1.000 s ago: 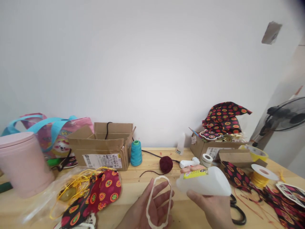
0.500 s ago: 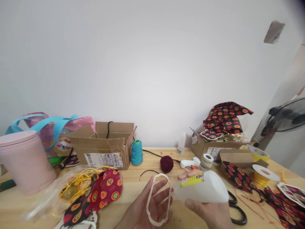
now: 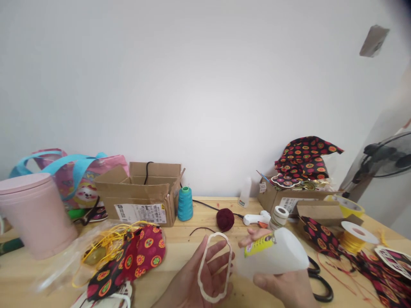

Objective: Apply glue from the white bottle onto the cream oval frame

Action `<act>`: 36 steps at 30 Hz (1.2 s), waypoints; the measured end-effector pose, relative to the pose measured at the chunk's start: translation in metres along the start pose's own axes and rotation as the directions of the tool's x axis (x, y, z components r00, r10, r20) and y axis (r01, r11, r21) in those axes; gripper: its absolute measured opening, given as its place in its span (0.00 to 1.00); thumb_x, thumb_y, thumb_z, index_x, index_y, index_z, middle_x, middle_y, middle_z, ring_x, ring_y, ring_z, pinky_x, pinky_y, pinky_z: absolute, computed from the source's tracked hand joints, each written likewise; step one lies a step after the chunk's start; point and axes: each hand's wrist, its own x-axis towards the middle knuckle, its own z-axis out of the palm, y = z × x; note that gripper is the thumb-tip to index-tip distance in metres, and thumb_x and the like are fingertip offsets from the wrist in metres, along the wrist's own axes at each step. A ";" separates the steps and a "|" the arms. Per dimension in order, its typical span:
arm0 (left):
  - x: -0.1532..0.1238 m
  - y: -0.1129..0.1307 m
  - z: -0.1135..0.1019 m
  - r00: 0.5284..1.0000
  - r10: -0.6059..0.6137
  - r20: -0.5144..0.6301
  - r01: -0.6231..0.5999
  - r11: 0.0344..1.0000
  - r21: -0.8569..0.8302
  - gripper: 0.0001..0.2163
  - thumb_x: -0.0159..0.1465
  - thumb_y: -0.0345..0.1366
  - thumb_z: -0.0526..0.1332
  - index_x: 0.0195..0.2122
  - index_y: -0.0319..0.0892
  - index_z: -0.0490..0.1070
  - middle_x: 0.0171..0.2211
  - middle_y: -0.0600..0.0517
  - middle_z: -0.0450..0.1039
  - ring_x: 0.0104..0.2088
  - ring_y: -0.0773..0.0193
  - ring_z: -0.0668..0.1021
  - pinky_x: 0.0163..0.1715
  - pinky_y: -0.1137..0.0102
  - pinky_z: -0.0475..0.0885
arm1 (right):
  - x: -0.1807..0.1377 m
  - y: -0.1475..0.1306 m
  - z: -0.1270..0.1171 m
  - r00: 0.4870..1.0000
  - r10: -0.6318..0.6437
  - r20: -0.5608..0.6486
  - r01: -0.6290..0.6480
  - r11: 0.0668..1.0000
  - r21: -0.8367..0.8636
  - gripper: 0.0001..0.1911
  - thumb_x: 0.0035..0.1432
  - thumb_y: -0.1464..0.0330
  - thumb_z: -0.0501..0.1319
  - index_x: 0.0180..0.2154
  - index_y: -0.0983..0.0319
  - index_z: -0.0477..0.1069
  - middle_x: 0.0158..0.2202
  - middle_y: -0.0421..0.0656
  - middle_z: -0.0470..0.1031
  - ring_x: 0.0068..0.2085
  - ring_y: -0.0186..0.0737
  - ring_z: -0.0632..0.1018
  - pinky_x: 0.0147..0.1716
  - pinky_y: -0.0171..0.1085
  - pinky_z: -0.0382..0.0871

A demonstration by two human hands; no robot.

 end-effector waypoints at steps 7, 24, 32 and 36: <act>-0.004 -0.001 0.007 0.999 -0.014 -0.036 0.014 1.000 -0.005 0.15 0.55 0.44 0.57 0.38 0.39 0.68 0.30 0.47 0.76 0.29 0.63 0.77 0.27 0.70 0.67 | 0.002 -0.001 0.001 0.975 -0.097 -0.199 0.079 0.992 -0.096 0.19 0.36 0.66 0.68 0.34 0.58 0.68 0.33 0.41 0.75 0.36 0.43 0.75 0.33 0.33 0.70; -0.006 0.000 0.008 0.996 -0.019 -0.087 0.023 0.998 0.051 0.19 0.53 0.47 0.57 0.42 0.41 0.65 0.31 0.47 0.76 0.32 0.58 0.76 0.31 0.62 0.69 | -0.006 0.013 -0.003 0.998 0.034 0.054 -0.038 0.998 0.058 0.23 0.33 0.66 0.69 0.36 0.56 0.67 0.35 0.44 0.76 0.36 0.52 0.77 0.35 0.43 0.72; -0.003 -0.001 0.004 0.998 0.021 -0.051 -0.021 1.000 0.005 0.18 0.54 0.46 0.57 0.41 0.40 0.65 0.29 0.45 0.76 0.33 0.58 0.77 0.35 0.65 0.67 | -0.001 0.001 0.005 1.000 0.024 -0.006 -0.024 0.998 -0.063 0.20 0.31 0.67 0.69 0.31 0.57 0.68 0.30 0.44 0.77 0.33 0.52 0.77 0.32 0.40 0.73; 0.001 -0.003 -0.001 0.999 0.051 -0.014 -0.051 0.999 0.004 0.20 0.54 0.46 0.56 0.43 0.38 0.64 0.32 0.42 0.76 0.36 0.56 0.77 0.35 0.67 0.67 | -0.004 0.002 0.006 0.999 0.033 0.043 -0.035 0.998 0.045 0.23 0.32 0.70 0.69 0.35 0.56 0.67 0.33 0.44 0.77 0.36 0.52 0.77 0.35 0.43 0.72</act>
